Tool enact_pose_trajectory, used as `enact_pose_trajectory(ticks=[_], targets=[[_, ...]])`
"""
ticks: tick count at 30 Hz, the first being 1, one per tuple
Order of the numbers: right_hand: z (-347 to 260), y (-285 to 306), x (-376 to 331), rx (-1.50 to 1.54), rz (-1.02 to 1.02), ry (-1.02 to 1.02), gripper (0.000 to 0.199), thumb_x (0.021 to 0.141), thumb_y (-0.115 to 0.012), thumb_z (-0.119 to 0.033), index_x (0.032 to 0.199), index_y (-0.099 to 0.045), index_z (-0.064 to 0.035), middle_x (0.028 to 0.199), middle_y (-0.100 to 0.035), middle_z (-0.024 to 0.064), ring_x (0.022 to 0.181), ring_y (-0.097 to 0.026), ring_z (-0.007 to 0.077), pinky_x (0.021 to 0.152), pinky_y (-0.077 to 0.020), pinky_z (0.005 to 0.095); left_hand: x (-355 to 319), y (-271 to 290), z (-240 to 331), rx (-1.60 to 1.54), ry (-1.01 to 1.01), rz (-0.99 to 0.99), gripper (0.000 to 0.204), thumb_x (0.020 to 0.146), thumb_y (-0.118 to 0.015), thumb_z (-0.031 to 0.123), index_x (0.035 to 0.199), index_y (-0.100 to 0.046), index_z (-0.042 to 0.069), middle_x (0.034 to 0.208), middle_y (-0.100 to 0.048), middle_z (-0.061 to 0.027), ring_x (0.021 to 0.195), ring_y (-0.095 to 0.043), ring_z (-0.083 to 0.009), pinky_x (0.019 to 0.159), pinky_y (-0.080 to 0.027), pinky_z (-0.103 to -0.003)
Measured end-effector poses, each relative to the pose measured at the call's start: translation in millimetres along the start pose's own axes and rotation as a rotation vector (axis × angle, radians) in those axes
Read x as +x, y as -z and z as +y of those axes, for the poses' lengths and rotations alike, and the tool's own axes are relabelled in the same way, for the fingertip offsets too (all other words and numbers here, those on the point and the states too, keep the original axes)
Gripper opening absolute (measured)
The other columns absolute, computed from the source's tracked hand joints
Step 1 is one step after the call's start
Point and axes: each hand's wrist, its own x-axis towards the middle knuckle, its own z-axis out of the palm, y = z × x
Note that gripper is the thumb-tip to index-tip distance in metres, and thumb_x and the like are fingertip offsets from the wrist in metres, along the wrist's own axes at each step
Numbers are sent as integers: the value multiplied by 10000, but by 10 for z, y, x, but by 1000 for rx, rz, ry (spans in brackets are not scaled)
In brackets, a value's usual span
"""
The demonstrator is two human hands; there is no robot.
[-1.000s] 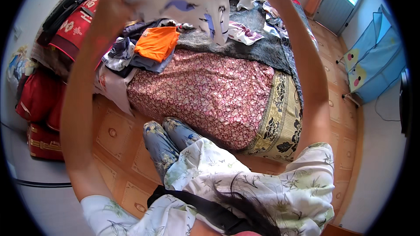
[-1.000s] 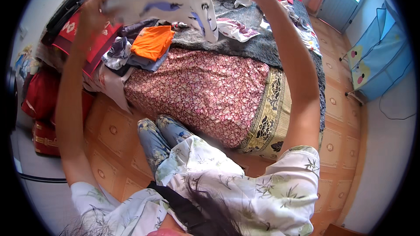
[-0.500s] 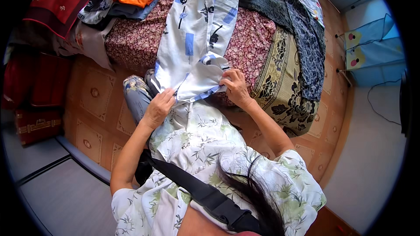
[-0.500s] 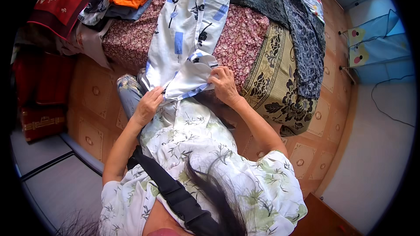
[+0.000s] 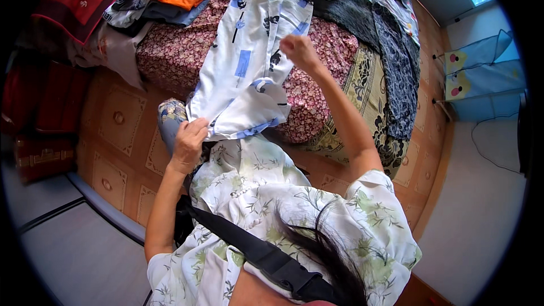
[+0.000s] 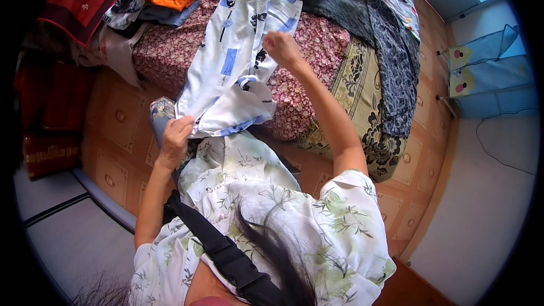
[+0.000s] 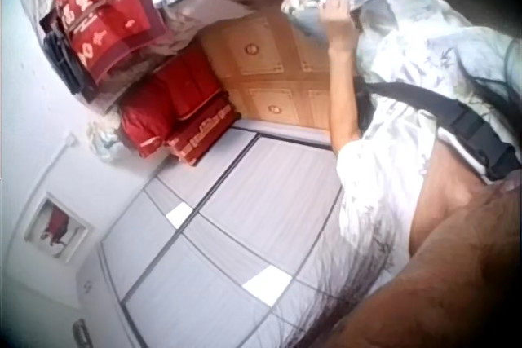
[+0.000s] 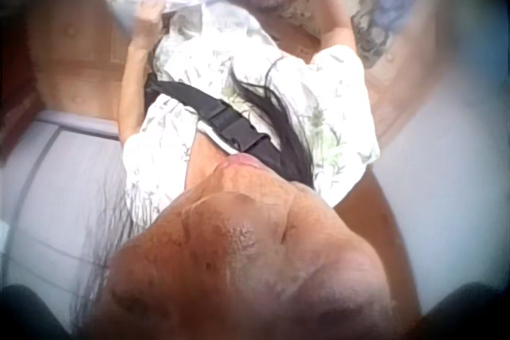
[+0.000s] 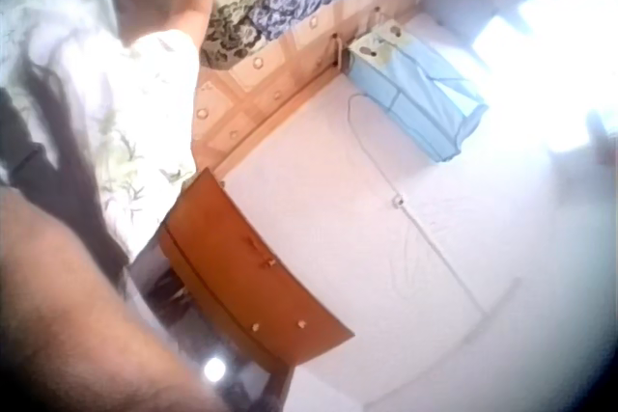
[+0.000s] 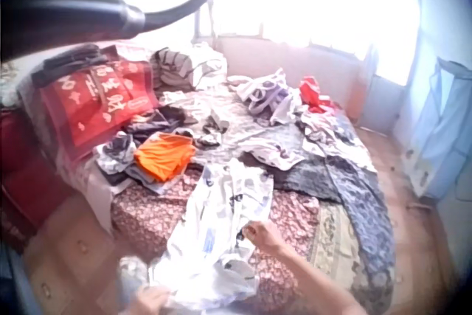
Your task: The person folds an orange shirt, a white t-shirt, blue shorts, and a patterned piece of clothing by hand on a bed, placing each folded item onto a growing stack.
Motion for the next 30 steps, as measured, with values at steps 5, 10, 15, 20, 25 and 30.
enact_pose_trajectory(ticks=[5, 10, 15, 20, 25, 30], targets=[[855, -401, 1096, -76, 127, 11, 315, 786, -609, -113, 1070, -628, 21, 744, -676, 126, 606, -660, 167, 581, -529, 294, -26, 351, -59, 58, 17, 1, 138, 745, -551, -39, 873, -603, -32, 1013, -638, -115, 985, -614, -265, 808, -449, -372], [860, -596, 1774, -125, 60, -89, 530, 719, -634, -102, 1235, -550, -14, 758, -682, 111, 596, -664, 174, 569, -540, 286, -224, 535, -159, 179, 138, -87, 125, 749, -569, -26, 871, -595, -30, 1057, -621, -125, 1086, -563, -279, 865, -415, -398], [1041, -708, 1944, -47, -94, -241, 446, 687, -747, -197, 1079, -624, -23, 714, -670, 99, 561, -642, 166, 522, -522, 286, 98, 734, 184, 341, 295, -243, 353, 705, -598, -21, 1055, -552, 5, 1219, -531, -149, 1184, -483, -302, 915, -371, -428], [1148, -696, 2041, -158, 17, -116, 369, 661, -752, -328, 840, -645, -23, 653, -640, 83, 549, -624, 165, 567, -519, 305, 391, 139, 390, -159, 391, -25, 426, 751, -620, -2, 1161, -505, 5, 1094, -534, -175, 1006, -536, -348, 838, -419, -404], [1024, -454, 2011, -51, 64, 31, 206, 779, -626, -195, 908, -712, -59, 658, -662, 74, 552, -634, 121, 569, -527, 276, 878, -508, 325, -236, 468, -68, 478, 778, -642, 43, 1231, -505, 112, 957, -538, -173, 885, -579, -336, 723, -480, -399], [1003, -250, 1991, -210, 147, 122, 179, 816, -572, -152, 868, -699, -38, 653, -667, 68, 547, -642, 135, 538, -527, 266, 1027, -911, 98, -88, 502, -236, 288, 784, -563, 1, 1055, -595, 93, 933, -560, -175, 860, -595, -341, 717, -495, -417]])
